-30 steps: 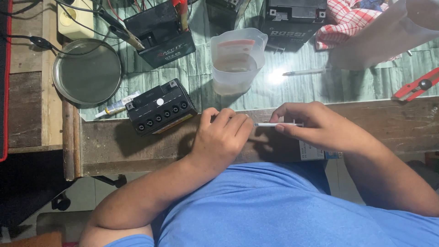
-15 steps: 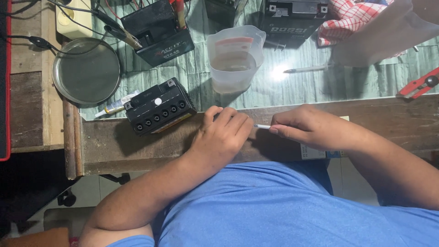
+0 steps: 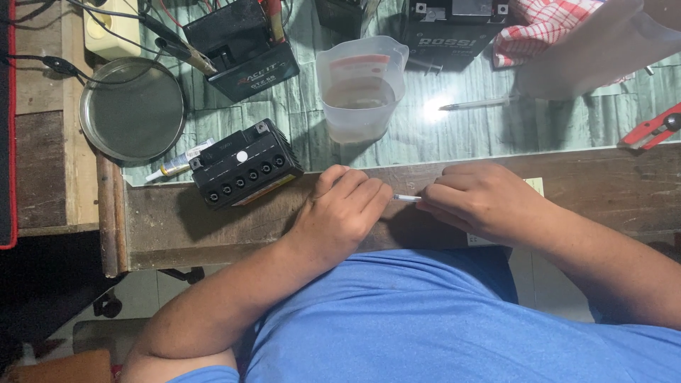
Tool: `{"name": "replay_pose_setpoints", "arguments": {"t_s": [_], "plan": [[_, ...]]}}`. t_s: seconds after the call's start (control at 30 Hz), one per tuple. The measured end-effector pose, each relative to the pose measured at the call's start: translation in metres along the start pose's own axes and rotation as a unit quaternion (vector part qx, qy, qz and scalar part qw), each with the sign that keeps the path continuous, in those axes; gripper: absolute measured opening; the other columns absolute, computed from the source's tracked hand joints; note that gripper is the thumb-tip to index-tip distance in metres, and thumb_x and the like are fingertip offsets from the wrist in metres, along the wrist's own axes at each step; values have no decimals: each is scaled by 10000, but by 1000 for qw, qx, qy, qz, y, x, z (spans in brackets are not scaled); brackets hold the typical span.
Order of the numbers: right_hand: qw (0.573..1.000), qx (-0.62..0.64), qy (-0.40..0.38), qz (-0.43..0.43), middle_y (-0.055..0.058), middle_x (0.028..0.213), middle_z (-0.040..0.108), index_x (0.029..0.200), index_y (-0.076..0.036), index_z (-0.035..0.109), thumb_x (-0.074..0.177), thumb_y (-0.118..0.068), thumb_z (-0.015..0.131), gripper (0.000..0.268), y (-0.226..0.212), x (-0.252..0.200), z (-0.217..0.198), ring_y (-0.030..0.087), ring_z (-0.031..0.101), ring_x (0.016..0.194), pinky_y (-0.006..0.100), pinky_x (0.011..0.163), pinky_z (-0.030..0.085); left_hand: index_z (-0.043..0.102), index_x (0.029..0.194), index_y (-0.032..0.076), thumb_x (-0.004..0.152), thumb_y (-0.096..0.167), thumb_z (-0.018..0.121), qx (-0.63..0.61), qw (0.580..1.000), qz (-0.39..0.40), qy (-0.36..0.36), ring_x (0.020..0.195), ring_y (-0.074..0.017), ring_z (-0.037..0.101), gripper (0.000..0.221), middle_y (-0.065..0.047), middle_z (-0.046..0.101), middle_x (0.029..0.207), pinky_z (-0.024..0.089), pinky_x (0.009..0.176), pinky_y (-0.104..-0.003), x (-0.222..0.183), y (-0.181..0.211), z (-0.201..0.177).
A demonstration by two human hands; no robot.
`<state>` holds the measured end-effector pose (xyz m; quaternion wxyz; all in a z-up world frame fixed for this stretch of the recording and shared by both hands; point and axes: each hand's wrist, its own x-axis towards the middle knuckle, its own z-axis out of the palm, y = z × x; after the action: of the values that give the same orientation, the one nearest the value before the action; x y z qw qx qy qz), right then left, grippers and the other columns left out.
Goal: Refilling the electrolyte cells of a lead-acid battery using a syringe and wiping the area with a cloth.
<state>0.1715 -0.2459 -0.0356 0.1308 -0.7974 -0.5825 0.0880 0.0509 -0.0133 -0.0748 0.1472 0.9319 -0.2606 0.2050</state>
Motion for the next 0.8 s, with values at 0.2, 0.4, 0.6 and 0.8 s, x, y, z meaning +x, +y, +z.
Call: {"name": "replay_pose_setpoints", "arguments": {"t_s": [0.2,0.4,0.6,0.8], "plan": [[1000,-14,-11,7,34,669,733,889,-148,690,976,-245,671,132,-1,1,4,171,704,656,257,543,562,695,1004,29,955,27,671,-4,1000,-26,-7,883,-252,641,55,-109,642,797,298,1029,-484,5,4,-12],[962,179,-109,176,72,616,661,817,-137,744,989,-326,576,306,-6,3,-4,196,658,594,291,526,562,702,1062,11,942,139,758,-2,994,-45,103,888,-255,665,184,-126,688,918,342,990,-503,9,15,-32],[892,353,-141,245,-24,656,686,775,-129,704,995,-386,556,369,-8,-12,-8,118,602,612,295,602,458,498,737,59,987,160,697,-179,978,-69,83,565,-241,443,335,-63,437,661,376,537,-375,0,31,-54],[832,512,-13,213,108,504,653,827,-31,793,938,-166,609,254,-36,-5,6,173,575,534,339,512,533,531,839,69,927,348,689,-348,908,-229,-47,596,-327,659,332,-135,576,680,504,449,-356,8,34,-44]]}}
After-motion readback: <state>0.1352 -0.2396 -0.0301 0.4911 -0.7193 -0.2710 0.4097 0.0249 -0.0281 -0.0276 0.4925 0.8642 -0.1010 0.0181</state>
